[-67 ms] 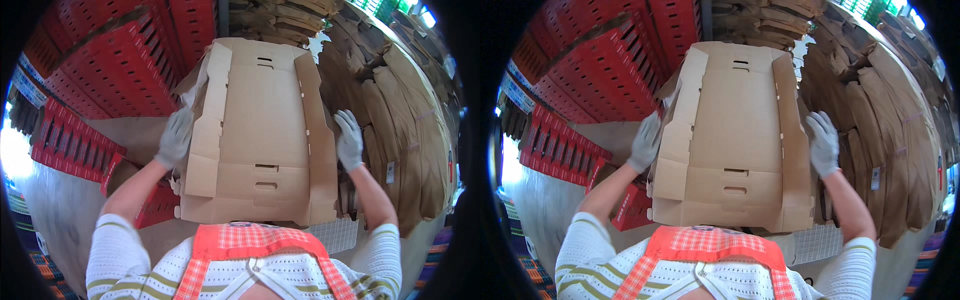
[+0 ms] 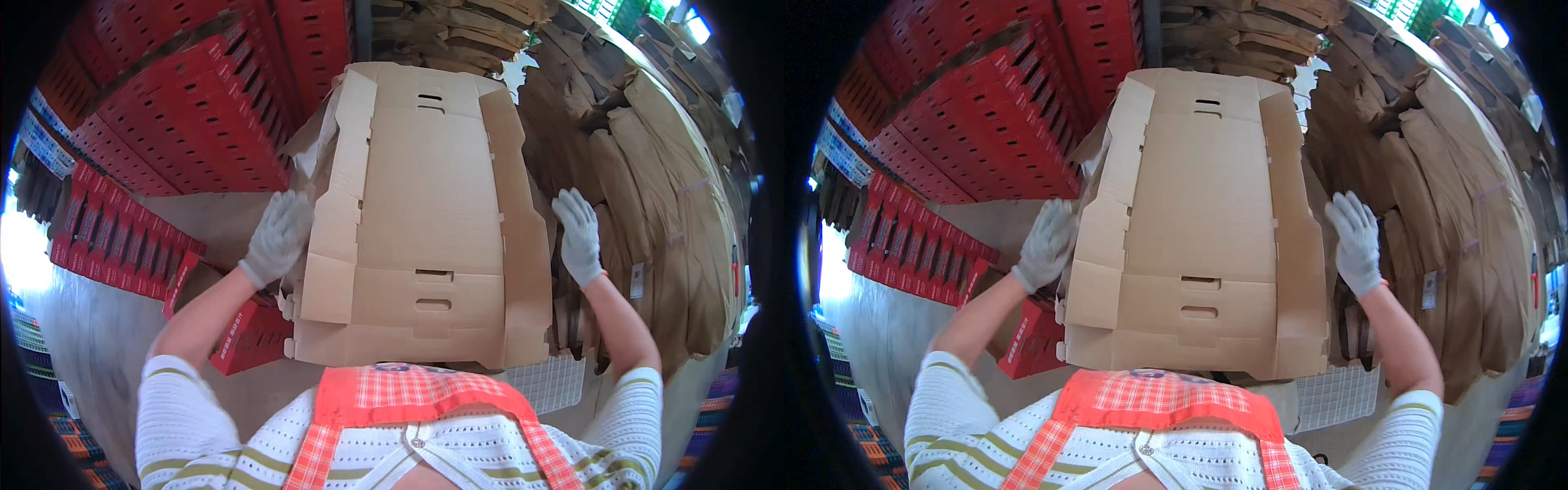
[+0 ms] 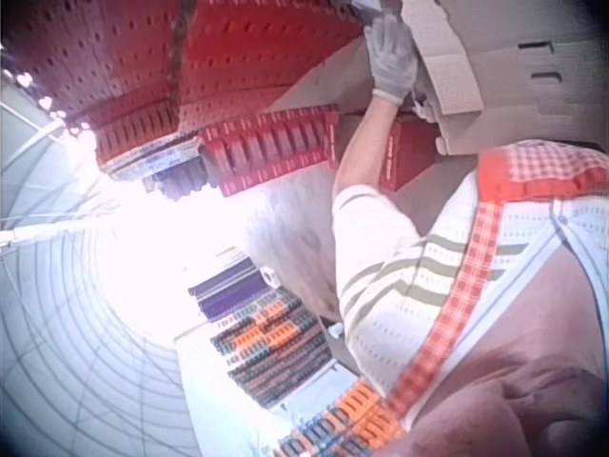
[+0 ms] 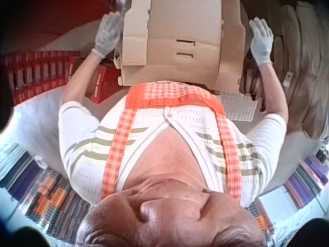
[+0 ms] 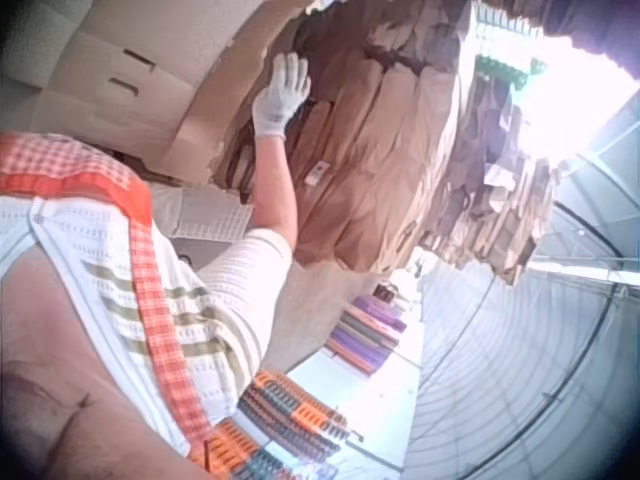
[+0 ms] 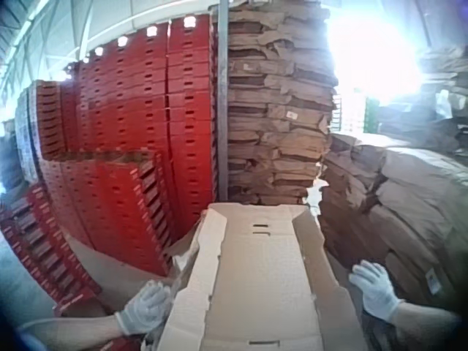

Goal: The person repeatedly folds flat cardboard sheets into red-branded boxes and stacks them. They pick up each sheet, fold the sides and flaps into shape, and place the finished box onto a growing stack. The process is continuous and repetitive throughout the clip.

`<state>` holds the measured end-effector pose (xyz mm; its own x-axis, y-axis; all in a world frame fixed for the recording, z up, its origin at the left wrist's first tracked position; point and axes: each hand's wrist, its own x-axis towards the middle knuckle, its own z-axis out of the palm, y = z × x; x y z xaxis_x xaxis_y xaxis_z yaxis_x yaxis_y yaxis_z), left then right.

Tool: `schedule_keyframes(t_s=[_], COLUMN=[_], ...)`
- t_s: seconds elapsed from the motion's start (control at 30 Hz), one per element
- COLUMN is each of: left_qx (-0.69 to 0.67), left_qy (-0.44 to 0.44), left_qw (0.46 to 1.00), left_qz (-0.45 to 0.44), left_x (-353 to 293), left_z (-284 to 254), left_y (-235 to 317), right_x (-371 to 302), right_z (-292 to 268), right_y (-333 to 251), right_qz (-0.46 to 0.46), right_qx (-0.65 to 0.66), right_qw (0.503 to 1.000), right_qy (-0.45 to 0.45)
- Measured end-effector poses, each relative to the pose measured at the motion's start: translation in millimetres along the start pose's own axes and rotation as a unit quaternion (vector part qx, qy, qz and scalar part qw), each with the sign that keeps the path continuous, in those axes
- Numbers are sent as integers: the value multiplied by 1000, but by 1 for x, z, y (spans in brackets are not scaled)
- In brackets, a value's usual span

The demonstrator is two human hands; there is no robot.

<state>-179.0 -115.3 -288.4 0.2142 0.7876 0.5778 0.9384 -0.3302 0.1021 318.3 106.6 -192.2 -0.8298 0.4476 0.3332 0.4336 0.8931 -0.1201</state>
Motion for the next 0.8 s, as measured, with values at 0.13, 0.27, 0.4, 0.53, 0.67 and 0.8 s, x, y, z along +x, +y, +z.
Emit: schedule_keyframes(t_s=[0.13,0.27,0.4,0.53,0.67,0.8], left_qx=[-51,-102,-103,7,-345,-151], left_qy=[-187,-82,75,-426,-638,-645], left_qw=[967,991,992,896,688,749], left_qz=[167,37,-13,128,-3,-4], left_x=[37,118,141,107,99,118], left_z=[-18,-24,-49,-75,-94,-81], left_y=[22,48,63,125,158,122], right_x=[-2,47,62,38,13,18], right_z=[-5,6,-32,-63,-65,-47], right_y=[3,-18,-45,-110,-143,-103], right_qz=[-228,-111,-10,57,-12,-130], right_qx=[-147,41,118,264,259,82], right_qw=[940,992,973,913,755,803], right_qy=[-208,-44,199,-306,-602,-575])
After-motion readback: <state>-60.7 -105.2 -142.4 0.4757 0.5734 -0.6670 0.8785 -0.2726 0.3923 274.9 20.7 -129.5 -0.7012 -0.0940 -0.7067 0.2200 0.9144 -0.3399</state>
